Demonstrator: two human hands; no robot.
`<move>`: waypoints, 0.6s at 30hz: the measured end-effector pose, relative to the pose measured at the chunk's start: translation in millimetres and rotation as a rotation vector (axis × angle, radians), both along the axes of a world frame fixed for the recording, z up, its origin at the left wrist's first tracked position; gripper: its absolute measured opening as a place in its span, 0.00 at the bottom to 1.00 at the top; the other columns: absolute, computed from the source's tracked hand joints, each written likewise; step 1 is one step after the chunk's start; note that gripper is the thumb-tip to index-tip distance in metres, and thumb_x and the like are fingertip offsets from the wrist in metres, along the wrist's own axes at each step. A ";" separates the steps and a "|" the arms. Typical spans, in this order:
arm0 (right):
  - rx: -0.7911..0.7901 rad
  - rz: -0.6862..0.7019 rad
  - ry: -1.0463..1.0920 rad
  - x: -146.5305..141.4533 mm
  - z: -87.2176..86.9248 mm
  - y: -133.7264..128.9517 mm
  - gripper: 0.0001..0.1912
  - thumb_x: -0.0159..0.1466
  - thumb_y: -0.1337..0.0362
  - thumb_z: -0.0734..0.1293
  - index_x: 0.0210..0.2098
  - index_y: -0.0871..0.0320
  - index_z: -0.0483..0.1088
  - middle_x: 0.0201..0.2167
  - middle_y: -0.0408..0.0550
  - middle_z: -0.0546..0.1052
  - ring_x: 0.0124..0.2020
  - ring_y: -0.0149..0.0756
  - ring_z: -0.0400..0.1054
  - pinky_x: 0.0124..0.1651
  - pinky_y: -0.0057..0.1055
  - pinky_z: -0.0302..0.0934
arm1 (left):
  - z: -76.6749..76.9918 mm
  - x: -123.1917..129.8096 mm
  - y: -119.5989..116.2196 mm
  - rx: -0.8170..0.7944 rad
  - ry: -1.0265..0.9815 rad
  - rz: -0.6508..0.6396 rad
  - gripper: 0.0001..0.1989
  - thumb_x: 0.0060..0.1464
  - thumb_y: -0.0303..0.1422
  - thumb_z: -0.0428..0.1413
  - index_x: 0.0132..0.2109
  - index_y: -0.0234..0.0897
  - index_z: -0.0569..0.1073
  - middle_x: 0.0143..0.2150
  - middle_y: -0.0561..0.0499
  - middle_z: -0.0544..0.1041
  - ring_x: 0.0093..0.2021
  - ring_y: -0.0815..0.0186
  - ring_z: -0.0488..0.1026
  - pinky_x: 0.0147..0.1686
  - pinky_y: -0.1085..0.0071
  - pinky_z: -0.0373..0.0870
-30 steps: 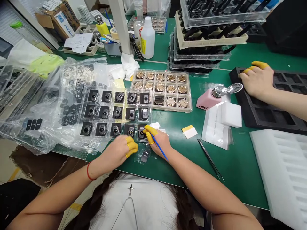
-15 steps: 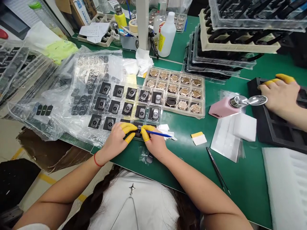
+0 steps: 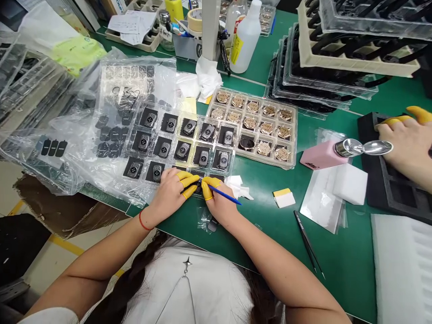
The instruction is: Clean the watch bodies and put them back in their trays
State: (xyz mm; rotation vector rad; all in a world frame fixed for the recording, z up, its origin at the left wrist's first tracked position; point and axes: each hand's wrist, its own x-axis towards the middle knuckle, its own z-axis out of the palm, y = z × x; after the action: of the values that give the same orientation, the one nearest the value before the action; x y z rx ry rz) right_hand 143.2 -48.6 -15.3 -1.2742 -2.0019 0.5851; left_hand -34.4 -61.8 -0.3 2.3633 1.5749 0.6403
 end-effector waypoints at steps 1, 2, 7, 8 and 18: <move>-0.007 0.002 0.007 0.2 -0.5 -0.1 0.12 0.67 0.61 0.58 0.39 0.55 0.73 0.34 0.50 0.79 0.34 0.42 0.75 0.37 0.38 0.72 | -0.4 -0.2 0.0 0.002 0.002 -0.001 0.12 0.61 0.33 0.52 0.50 0.39 0.75 0.43 0.48 0.77 0.44 0.59 0.67 0.51 0.56 0.60; -0.010 0.003 0.012 0.4 -1.0 -0.2 0.12 0.67 0.61 0.58 0.39 0.55 0.73 0.34 0.50 0.79 0.34 0.42 0.75 0.37 0.38 0.72 | -0.8 -0.4 0.0 0.005 0.004 -0.001 0.12 0.61 0.33 0.52 0.50 0.39 0.75 0.43 0.48 0.77 0.44 0.59 0.67 0.51 0.57 0.60; -0.009 0.006 -0.018 0.1 -1.7 -0.3 0.13 0.67 0.61 0.58 0.38 0.56 0.74 0.33 0.51 0.80 0.33 0.43 0.74 0.35 0.38 0.71 | -2.1 -1.0 -0.1 0.019 0.005 -0.003 0.12 0.61 0.33 0.53 0.50 0.38 0.75 0.43 0.48 0.78 0.43 0.59 0.67 0.50 0.57 0.60; -0.012 0.006 -0.024 -0.1 -1.7 -0.4 0.13 0.67 0.61 0.58 0.38 0.56 0.74 0.33 0.51 0.80 0.33 0.43 0.74 0.35 0.38 0.71 | -2.2 -0.9 0.0 0.020 0.006 -0.002 0.12 0.61 0.33 0.53 0.50 0.38 0.75 0.43 0.48 0.78 0.43 0.59 0.67 0.50 0.57 0.60; -0.028 -0.020 -0.010 -0.4 -1.1 -1.2 0.13 0.67 0.61 0.58 0.38 0.56 0.73 0.33 0.50 0.80 0.32 0.42 0.75 0.35 0.38 0.71 | -1.3 0.6 1.0 0.011 0.017 0.008 0.12 0.61 0.33 0.53 0.50 0.38 0.75 0.43 0.49 0.78 0.43 0.60 0.68 0.50 0.58 0.59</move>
State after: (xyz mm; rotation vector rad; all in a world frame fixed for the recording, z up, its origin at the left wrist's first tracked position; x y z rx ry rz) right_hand 142.8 -49.9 -16.4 -1.3146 -1.9929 0.6003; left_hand -33.8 -60.8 -1.6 2.3774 1.5924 0.6334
